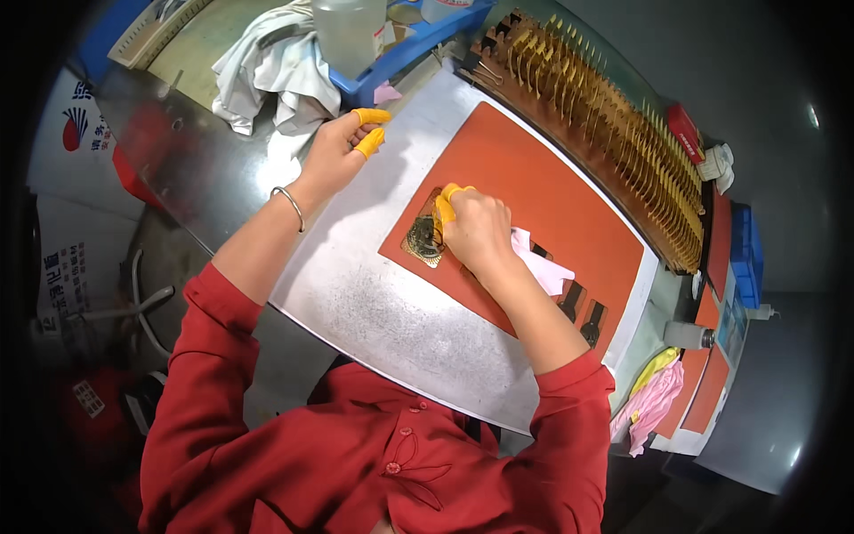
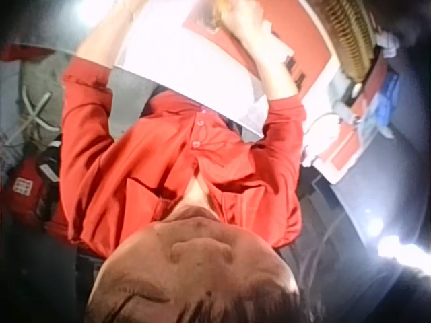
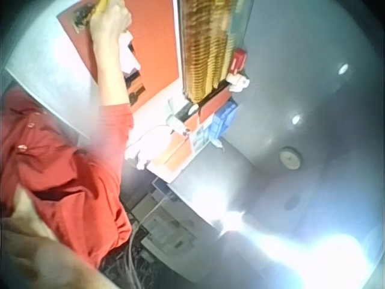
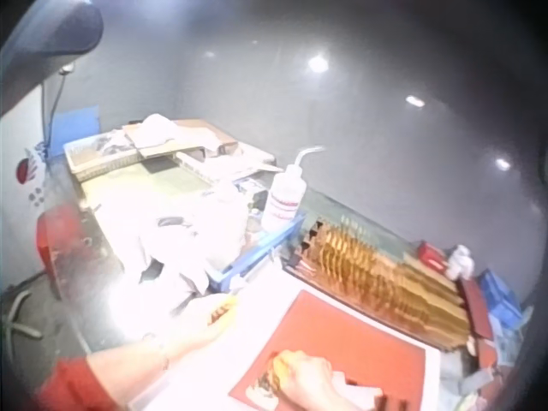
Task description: The person wipes the surface of several small, dark, guitar-shaped decorative items arranged on a red mat using a yellow cloth. They periodically apply liquid from a squeeze bottle onto the cloth and continue wiping the items individually. The person also uses a pink cloth to wipe the items and the surrounding mat area.
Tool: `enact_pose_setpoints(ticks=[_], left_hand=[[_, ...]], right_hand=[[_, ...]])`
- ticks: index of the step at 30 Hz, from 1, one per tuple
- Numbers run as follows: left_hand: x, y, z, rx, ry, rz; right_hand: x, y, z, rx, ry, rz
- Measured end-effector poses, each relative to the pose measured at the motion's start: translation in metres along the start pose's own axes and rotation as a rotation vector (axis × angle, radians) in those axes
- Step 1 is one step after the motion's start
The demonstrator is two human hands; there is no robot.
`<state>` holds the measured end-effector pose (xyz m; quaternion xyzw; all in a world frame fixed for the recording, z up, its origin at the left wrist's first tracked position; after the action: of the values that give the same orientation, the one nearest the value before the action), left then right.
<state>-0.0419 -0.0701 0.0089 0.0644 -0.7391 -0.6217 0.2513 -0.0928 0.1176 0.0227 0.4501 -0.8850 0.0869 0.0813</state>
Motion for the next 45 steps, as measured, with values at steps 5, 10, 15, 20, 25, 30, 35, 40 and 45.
enact_pose_setpoints(ticks=[5, 10, 15, 20, 25, 30, 35, 40, 45], left_hand=[[-0.001, -0.005, -0.006, -0.012, 0.034, 0.008], [-0.001, -0.004, -0.005, -0.012, -0.007, -0.046], [-0.002, 0.001, -0.008, -0.007, 0.025, -0.035], [-0.001, -0.006, -0.013, -0.011, 0.027, -0.014], [0.000, -0.002, -0.012, -0.051, 0.029, -0.024], [0.000, -0.007, -0.011, -0.031, 0.025, -0.050], [-0.001, -0.009, -0.014, -0.028, 0.012, -0.046], [0.000, -0.002, -0.011, 0.003, 0.012, -0.027], [-0.002, -0.001, -0.012, 0.003, 0.018, -0.040]], right_hand=[[-0.037, -0.037, -0.006, 0.028, -0.033, -0.117], [-0.023, -0.023, -0.006, 0.058, -0.015, -0.037], [-0.033, -0.033, -0.007, 0.027, -0.009, -0.053], [-0.041, -0.040, -0.008, 0.037, -0.028, -0.113], [-0.028, -0.024, -0.009, 0.050, -0.003, -0.050], [-0.035, -0.025, -0.006, -0.082, -0.073, -0.078], [-0.038, -0.031, -0.010, 0.006, -0.059, -0.106], [-0.015, -0.021, -0.008, -0.035, -0.131, -0.001], [-0.018, -0.021, 0.001, 0.022, -0.069, -0.051]])
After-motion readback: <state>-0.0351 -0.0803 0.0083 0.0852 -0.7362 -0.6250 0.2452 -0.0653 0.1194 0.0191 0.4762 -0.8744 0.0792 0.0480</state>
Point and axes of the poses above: each hand's wrist, its own x-axis towards the middle knuckle, its own z-axis out of the palm, y = z × x, the point moved 7 cm from there along x, towards the middle knuckle, and after that the axes turned 15 degrees about -x, right-handed, at the moved point
